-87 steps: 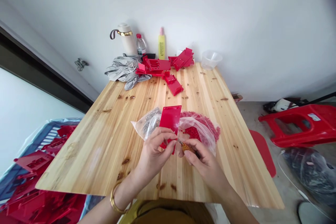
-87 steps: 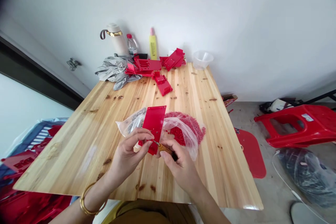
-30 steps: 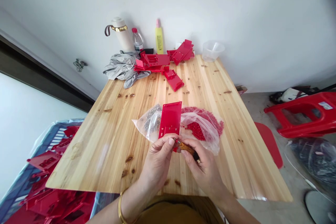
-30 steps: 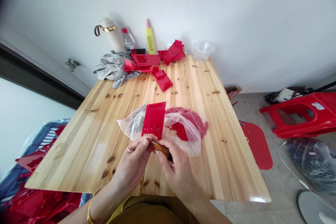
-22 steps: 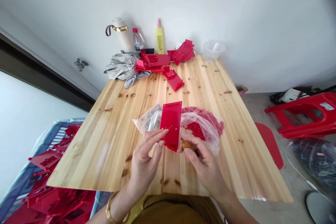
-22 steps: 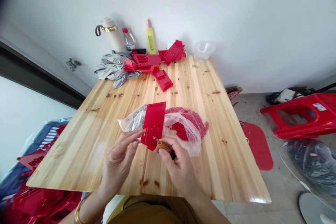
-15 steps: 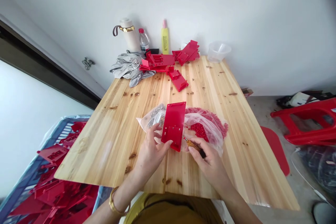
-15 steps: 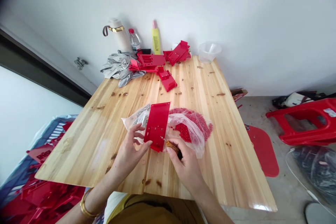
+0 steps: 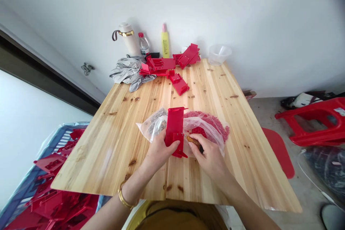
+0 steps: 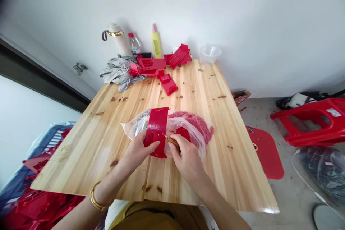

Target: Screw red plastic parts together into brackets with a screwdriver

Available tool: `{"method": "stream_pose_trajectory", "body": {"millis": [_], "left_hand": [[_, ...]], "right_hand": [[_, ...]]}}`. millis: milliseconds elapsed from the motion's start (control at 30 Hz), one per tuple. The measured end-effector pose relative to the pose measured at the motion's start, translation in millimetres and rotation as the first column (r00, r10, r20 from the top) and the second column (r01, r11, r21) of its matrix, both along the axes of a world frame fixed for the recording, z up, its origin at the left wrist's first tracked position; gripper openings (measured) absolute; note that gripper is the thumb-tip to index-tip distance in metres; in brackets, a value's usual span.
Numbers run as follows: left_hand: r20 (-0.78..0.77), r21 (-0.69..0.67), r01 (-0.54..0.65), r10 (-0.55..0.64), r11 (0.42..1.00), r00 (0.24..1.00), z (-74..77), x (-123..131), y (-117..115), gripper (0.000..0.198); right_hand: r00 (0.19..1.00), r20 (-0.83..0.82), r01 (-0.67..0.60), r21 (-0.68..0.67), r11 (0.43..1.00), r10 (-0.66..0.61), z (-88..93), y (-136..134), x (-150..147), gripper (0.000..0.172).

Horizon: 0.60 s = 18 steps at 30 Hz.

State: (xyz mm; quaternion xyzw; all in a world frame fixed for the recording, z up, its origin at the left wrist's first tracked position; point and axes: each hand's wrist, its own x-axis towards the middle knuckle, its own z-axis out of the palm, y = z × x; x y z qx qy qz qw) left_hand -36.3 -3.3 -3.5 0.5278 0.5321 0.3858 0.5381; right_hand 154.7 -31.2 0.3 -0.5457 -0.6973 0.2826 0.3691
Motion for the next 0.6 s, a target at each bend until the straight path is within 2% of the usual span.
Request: {"method": "stream_pose_trajectory", "body": {"millis": [200, 367, 467, 600], "left_hand": [[0.036, 0.064, -0.034, 0.032, 0.997, 0.999, 17.3, 2.0, -14.8, 0.026], [0.028, 0.047, -0.044, 0.043, 0.998, 0.999, 25.6, 2.1, -25.6, 0.025], [-0.033, 0.113, -0.054, 0.058, 0.992, 0.998, 28.1, 0.8, -29.9, 0.025], [-0.064, 0.199, -0.079, 0.093, 0.977, 0.994, 36.3, 1.5, -35.0, 0.025]], "right_hand": [[0.997, -0.031, -0.063, 0.020, 0.998, 0.064, 3.0, -1.9, -2.9, 0.021], [0.994, -0.002, -0.105, 0.075, 0.992, 0.105, 11.0, -6.2, -5.4, 0.024], [0.992, 0.090, -0.103, 0.153, 0.983, 0.090, 17.1, -10.4, -8.1, 0.024], [0.942, 0.336, -0.119, 0.327, 0.938, 0.003, 24.1, -16.2, -13.0, 0.028]]}}
